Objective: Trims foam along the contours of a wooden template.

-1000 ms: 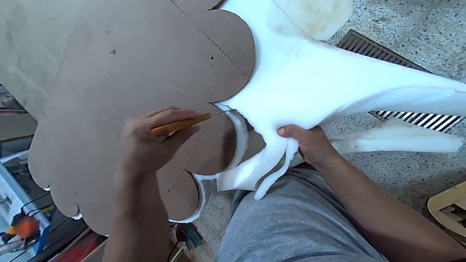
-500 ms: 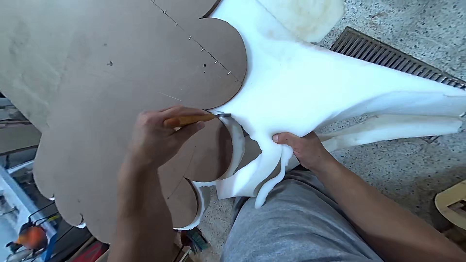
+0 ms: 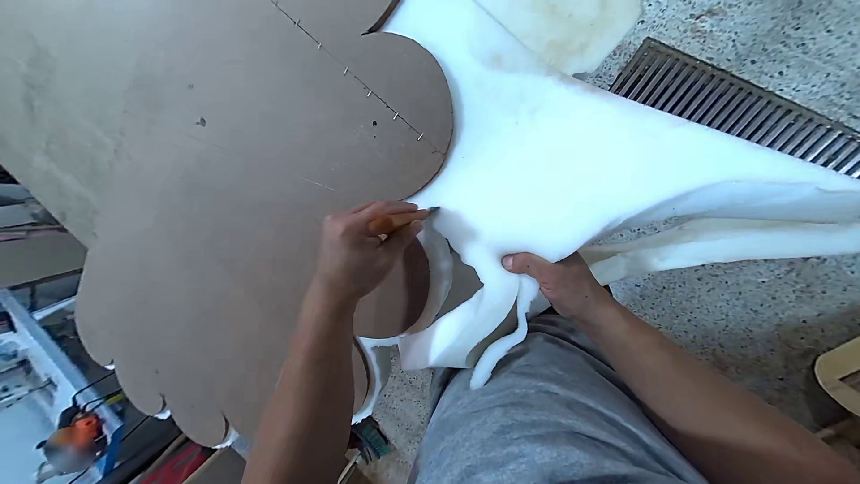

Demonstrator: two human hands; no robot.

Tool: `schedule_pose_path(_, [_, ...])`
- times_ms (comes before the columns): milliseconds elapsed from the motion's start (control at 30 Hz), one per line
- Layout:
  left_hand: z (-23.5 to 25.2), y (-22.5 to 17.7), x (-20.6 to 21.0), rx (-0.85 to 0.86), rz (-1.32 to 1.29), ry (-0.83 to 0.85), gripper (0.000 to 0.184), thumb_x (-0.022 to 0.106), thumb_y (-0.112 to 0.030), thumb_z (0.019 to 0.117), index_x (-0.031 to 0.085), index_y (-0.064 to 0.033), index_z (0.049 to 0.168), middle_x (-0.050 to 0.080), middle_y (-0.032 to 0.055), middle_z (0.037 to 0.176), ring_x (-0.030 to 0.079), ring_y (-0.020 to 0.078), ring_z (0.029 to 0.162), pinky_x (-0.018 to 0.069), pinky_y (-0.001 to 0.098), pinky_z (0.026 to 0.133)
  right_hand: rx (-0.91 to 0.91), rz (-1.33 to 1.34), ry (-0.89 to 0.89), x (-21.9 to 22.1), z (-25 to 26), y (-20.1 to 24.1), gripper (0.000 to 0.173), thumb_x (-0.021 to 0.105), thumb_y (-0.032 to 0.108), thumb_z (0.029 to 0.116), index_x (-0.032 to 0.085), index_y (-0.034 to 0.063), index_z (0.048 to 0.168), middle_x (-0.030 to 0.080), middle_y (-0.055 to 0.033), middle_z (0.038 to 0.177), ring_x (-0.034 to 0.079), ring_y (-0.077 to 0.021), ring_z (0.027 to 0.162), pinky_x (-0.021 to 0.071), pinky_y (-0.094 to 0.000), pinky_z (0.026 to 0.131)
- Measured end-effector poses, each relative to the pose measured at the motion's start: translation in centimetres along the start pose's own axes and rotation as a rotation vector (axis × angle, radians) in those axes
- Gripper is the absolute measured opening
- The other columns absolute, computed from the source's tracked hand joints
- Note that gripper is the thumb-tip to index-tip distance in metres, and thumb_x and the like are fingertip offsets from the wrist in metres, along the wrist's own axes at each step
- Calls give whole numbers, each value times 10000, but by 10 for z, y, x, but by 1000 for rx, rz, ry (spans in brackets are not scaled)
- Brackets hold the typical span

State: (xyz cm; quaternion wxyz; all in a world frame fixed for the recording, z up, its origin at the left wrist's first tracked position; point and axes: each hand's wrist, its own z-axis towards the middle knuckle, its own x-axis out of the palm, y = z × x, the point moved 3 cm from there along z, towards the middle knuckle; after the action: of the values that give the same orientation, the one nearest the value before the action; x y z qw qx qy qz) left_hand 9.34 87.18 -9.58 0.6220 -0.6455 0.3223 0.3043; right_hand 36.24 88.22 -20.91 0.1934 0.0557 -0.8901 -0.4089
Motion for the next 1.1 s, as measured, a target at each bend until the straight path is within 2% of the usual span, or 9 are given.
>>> schedule_pose_path(167, [8,-29,-34,17,-53,-40,253,728,-252,964,743,-57,1123,766,27,1008,743,122,845,654,334,758,7,11,15,-7,-1,-7,210,788,62,841,738,88,1043,749,-58,952,726,-152,865,630,-346,784])
schedule_pose_path(300, [25,-18,15,-106,5,-10,157,734,-231,968,755,-122,1077,763,-21,911,714,47,729,632,278,670,19,-11,24,-4,0,-11,176,802,115,850,745,95,1015,749,-69,919,728,-175,827,630,-361,742])
schedule_pose_path(400, [23,-31,-2,-93,84,15,205,699,-294,983,755,-148,1116,760,-52,955,716,31,783,635,270,698,1,-77,11,-9,0,-12,165,809,142,865,751,116,1017,752,-47,909,729,-162,819,634,-348,736])
schedule_pose_path(500, [8,-33,-26,-88,119,-18,245,702,-316,976,752,-118,1112,769,-31,971,731,45,799,638,258,705,23,-65,41,-8,2,-14,167,815,136,858,752,113,1011,751,-45,917,728,-149,844,632,-342,761])
schedule_pose_path(633, [25,-19,5,-36,123,-38,205,719,-283,965,767,-102,1046,761,-24,904,701,-2,769,606,211,691,47,-80,34,-10,1,-11,155,816,138,866,754,109,1005,754,-45,898,731,-150,821,631,-328,748])
schedule_pose_path(733, [18,-31,-28,-18,161,73,222,688,-323,975,764,-155,1100,755,-65,968,706,2,817,611,229,709,50,-81,29,-12,1,-8,167,812,122,859,751,109,1014,755,-44,916,732,-149,838,633,-328,764])
schedule_pose_path(867, [4,-32,-68,54,90,129,220,715,-282,945,765,-136,1102,748,-60,993,709,29,852,615,215,738,34,-75,45,-12,4,-9,152,809,125,853,756,110,995,753,-49,910,730,-149,833,630,-340,754])
schedule_pose_path(967, [7,-18,-53,87,104,108,219,709,-291,958,769,-132,1096,752,-38,988,712,41,856,616,247,738,28,-42,26,-14,2,-1,169,808,90,839,752,97,998,754,-56,905,731,-153,824,632,-329,750])
schedule_pose_path(1100, [6,-1,-21,1,75,-12,205,723,-252,961,768,-95,1085,771,-17,989,727,32,875,626,234,775,15,-9,30,-10,2,-6,175,799,74,846,745,80,1012,751,-73,910,731,-167,828,633,-336,754])
